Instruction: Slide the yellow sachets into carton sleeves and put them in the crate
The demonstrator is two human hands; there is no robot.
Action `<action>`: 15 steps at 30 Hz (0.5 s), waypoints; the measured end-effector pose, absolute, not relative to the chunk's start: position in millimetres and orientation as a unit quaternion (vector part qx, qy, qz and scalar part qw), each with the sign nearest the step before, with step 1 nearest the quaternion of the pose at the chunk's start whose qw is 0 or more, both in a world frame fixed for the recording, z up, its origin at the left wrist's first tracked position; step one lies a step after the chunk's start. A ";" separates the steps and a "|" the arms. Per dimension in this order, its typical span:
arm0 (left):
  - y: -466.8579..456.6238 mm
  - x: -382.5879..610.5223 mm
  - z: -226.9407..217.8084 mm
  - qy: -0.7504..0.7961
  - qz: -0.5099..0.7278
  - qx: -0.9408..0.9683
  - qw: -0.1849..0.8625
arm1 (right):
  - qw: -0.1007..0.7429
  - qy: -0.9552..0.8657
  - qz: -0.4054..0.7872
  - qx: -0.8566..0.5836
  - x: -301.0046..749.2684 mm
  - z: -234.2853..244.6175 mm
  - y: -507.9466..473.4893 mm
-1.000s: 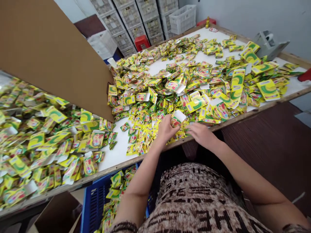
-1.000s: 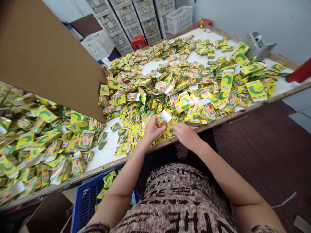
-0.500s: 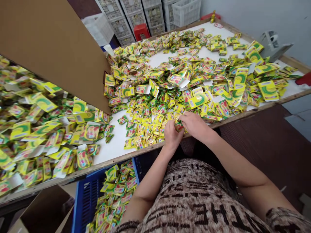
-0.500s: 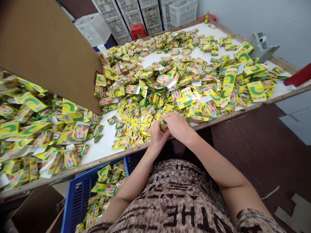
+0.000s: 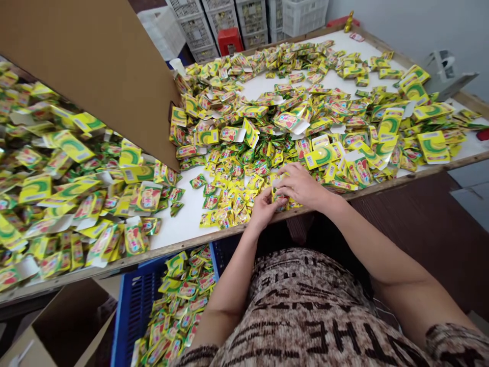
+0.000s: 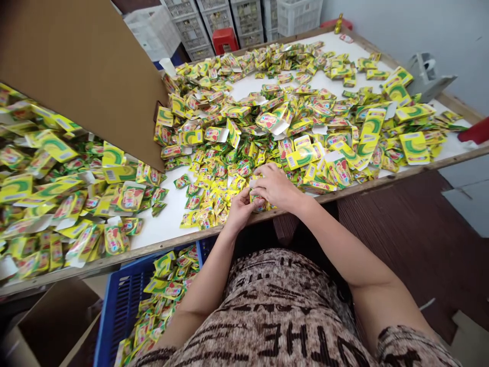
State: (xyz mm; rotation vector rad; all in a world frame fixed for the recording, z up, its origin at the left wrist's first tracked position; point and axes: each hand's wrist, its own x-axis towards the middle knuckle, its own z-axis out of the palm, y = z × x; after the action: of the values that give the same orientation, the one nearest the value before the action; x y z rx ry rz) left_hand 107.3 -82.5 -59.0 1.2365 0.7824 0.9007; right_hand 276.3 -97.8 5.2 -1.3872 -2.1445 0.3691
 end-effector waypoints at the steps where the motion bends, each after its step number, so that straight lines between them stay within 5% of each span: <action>1: -82.7 107.3 -59.7 0.351 0.403 0.538 0.652 | 0.260 -0.802 0.156 -0.514 275.6 1.6 -97.9; 7: -82.6 107.3 -67.4 0.358 0.412 0.501 0.671 | 0.324 -0.770 0.172 -0.522 280.0 -23.1 -108.4; 13: -81.9 102.5 -67.2 0.354 0.405 0.539 0.648 | 0.295 -0.778 0.168 -0.529 280.4 -21.4 -116.9; 15: -84.1 97.9 -64.8 0.343 0.393 0.547 0.655 | 0.352 -0.744 0.217 -0.526 279.8 -19.0 -119.6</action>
State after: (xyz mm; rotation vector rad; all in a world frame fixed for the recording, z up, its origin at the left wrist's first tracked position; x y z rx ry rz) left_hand 97.9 -84.1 -64.8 1.2393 0.7781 0.8908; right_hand 279.8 -119.6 -19.0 -1.3602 -1.9242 0.5614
